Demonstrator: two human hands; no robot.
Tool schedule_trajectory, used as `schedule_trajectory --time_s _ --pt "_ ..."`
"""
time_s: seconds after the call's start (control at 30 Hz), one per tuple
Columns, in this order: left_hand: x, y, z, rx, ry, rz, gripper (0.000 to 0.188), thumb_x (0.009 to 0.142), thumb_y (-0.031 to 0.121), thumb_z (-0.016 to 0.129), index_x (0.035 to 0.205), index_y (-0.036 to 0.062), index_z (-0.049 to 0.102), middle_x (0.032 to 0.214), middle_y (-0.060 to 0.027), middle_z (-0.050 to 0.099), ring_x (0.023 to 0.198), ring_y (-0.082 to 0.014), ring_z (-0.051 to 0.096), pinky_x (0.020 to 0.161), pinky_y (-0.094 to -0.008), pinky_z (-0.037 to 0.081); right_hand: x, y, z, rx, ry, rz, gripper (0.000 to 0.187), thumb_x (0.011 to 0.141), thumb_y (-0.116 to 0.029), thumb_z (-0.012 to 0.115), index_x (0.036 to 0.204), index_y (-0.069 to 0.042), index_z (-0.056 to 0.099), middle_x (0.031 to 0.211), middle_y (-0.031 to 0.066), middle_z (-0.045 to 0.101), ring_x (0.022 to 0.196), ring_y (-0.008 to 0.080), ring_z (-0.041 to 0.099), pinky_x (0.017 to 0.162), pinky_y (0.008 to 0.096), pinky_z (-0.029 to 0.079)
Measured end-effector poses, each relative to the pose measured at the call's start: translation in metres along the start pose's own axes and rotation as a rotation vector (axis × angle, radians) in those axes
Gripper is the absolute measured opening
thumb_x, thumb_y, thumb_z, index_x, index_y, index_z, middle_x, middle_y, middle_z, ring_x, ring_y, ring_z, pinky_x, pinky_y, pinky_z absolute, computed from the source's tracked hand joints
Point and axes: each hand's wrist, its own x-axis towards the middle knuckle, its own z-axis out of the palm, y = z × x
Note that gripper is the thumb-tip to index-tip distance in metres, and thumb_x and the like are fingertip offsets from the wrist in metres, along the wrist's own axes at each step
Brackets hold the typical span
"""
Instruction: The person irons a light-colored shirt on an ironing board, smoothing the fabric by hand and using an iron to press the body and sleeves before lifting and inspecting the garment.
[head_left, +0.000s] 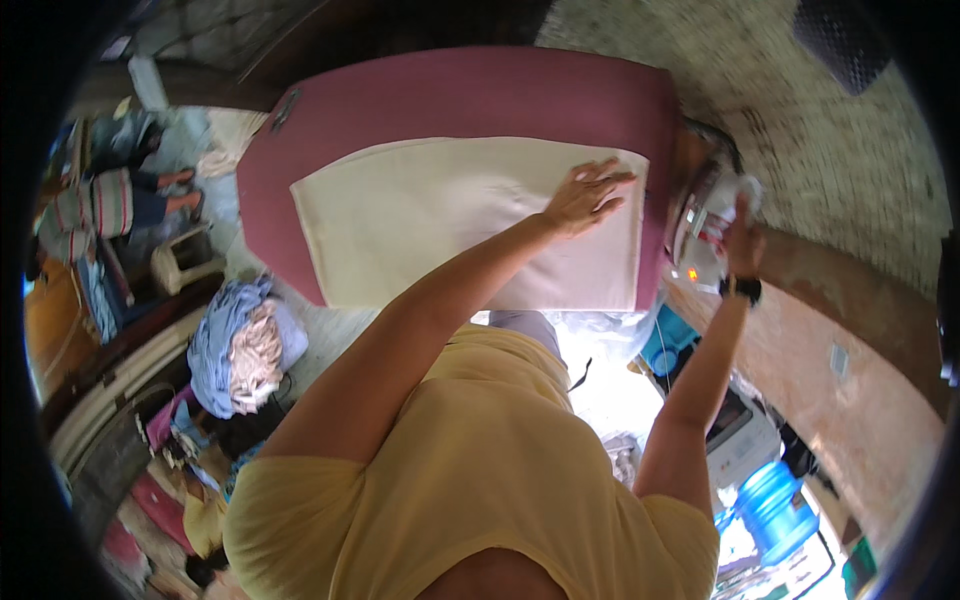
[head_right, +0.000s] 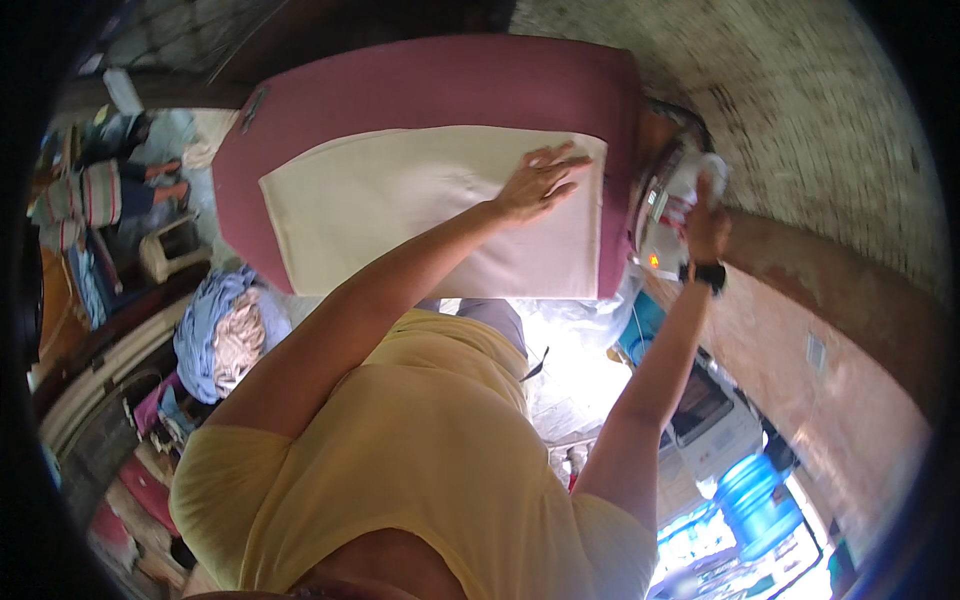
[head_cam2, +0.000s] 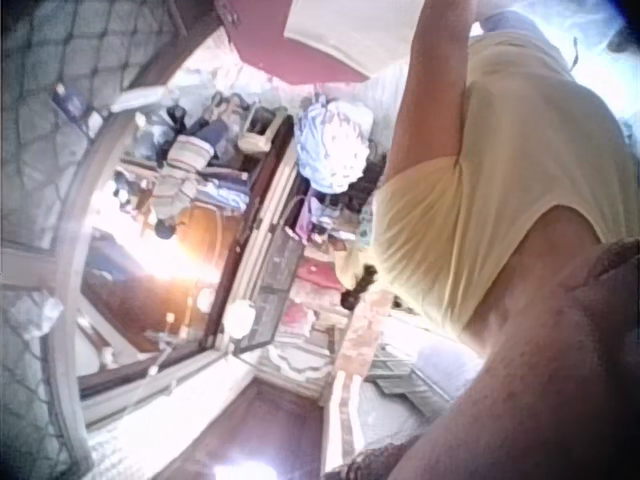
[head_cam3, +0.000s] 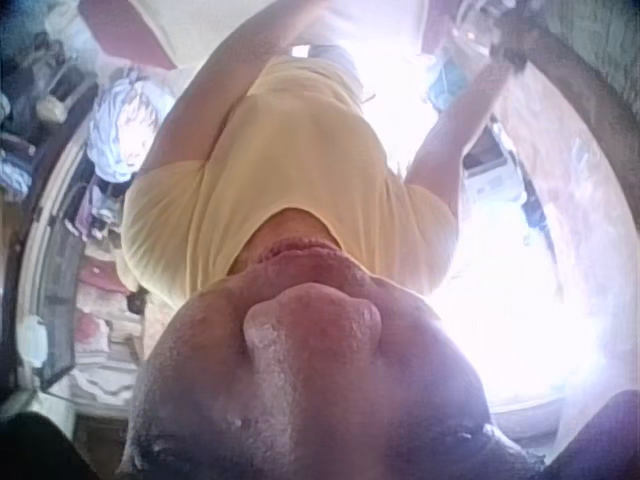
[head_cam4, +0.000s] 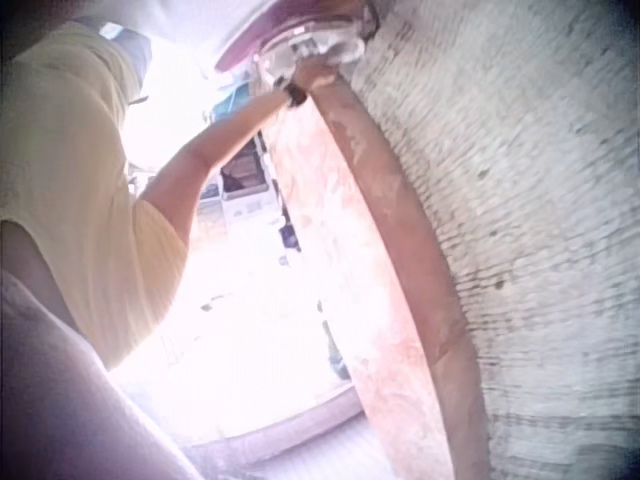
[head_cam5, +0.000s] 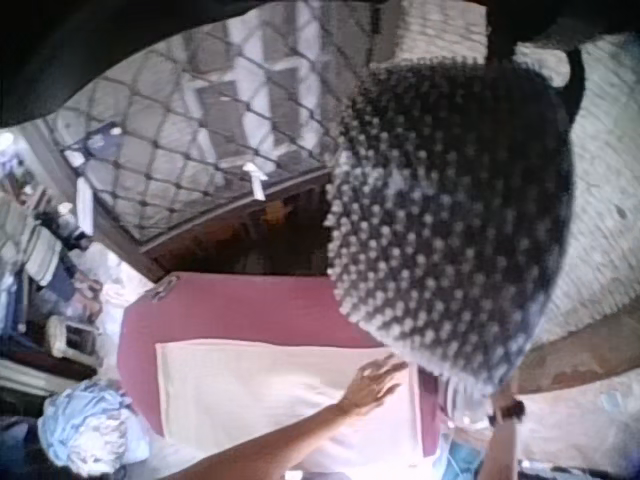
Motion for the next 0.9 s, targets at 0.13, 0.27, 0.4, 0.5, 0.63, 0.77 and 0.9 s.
schedule_trajectory --time_s 0.13,0.27,0.4,0.5,0.63,0.77,0.9 --pt "-0.003 0.007 -0.047 -0.747 0.223 -0.214 0.033 0.103 0.022 0.042 0.132 0.0080 0.048 0.124 -0.0070 0.063 0.119 -0.0199 0.055 0.101 -0.0357 0.041 -0.060 0.004 0.018 -0.108 -0.005 -0.383 0.051 0.085 -0.048 0.070 0.076 0.002 0.066 0.058 0.0065 0.059 0.050 0.0185 0.057 0.049 0.0353 0.046" --pt "-0.069 -0.023 -0.101 -0.570 0.642 -0.196 0.019 0.100 0.007 0.049 0.117 0.0041 0.057 0.107 -0.0096 0.065 0.105 -0.0180 0.061 0.094 -0.0317 0.046 -0.115 -0.012 0.077 -0.540 -0.001 -0.872 0.048 0.077 -0.050 0.075 0.081 -0.003 0.069 0.068 0.0158 0.067 0.060 0.0327 0.067 0.055 0.0404 0.052" --pt "-0.191 -0.087 -0.188 0.142 1.003 -0.583 0.021 0.094 0.013 0.059 0.112 0.0041 0.060 0.111 -0.0110 0.058 0.107 -0.0229 0.054 0.093 -0.0333 0.043 -0.100 -0.006 0.116 -0.512 0.035 -1.090 0.051 0.075 -0.055 0.075 0.079 -0.004 0.068 0.057 0.0125 0.063 0.048 0.0293 0.063 0.048 0.0392 0.051" --pt "-0.289 -0.150 -0.234 1.061 1.044 -0.890 0.030 0.086 0.020 0.071 0.107 0.0007 0.059 0.104 -0.0099 0.061 0.094 -0.0197 0.057 0.083 -0.0316 0.045 -0.080 -0.029 0.137 -0.629 0.139 -1.037 0.052 0.075 -0.057 0.074 0.079 -0.006 0.067 0.057 0.0139 0.063 0.047 0.0294 0.063 0.047 0.0394 0.051" --pt "-0.303 -0.174 -0.261 0.143 1.087 -0.883 0.035 0.077 0.024 0.081 0.098 0.0044 0.062 0.074 -0.0026 0.057 0.067 -0.0171 0.051 0.066 -0.0296 0.045 -0.058 -0.078 0.153 -0.471 -0.050 -1.133 0.053 0.074 -0.057 0.074 0.082 -0.005 0.067 0.059 0.0152 0.064 0.054 0.0336 0.065 0.050 0.0435 0.053" --pt "-0.308 -0.195 -0.265 -0.157 1.223 -0.698 0.027 0.081 0.024 0.080 0.085 0.0043 0.062 0.072 0.0033 0.056 0.066 -0.0053 0.047 0.059 -0.0218 0.040 -0.043 -0.093 0.163 -0.498 -0.429 -1.413 0.053 0.072 -0.054 0.077 0.082 -0.003 0.067 0.063 0.0164 0.065 0.059 0.0338 0.066 0.051 0.0439 0.053" --pt "-0.271 -0.162 -0.285 -0.149 1.288 -0.646 0.023 0.084 0.021 0.076 0.080 0.0043 0.061 0.069 0.0044 0.055 0.062 -0.0040 0.045 0.055 -0.0218 0.038 -0.051 -0.109 0.174 -0.469 -0.439 -1.481 0.053 0.070 -0.052 0.080 0.082 -0.002 0.066 0.065 0.0161 0.066 0.060 0.0339 0.067 0.053 0.0428 0.054"
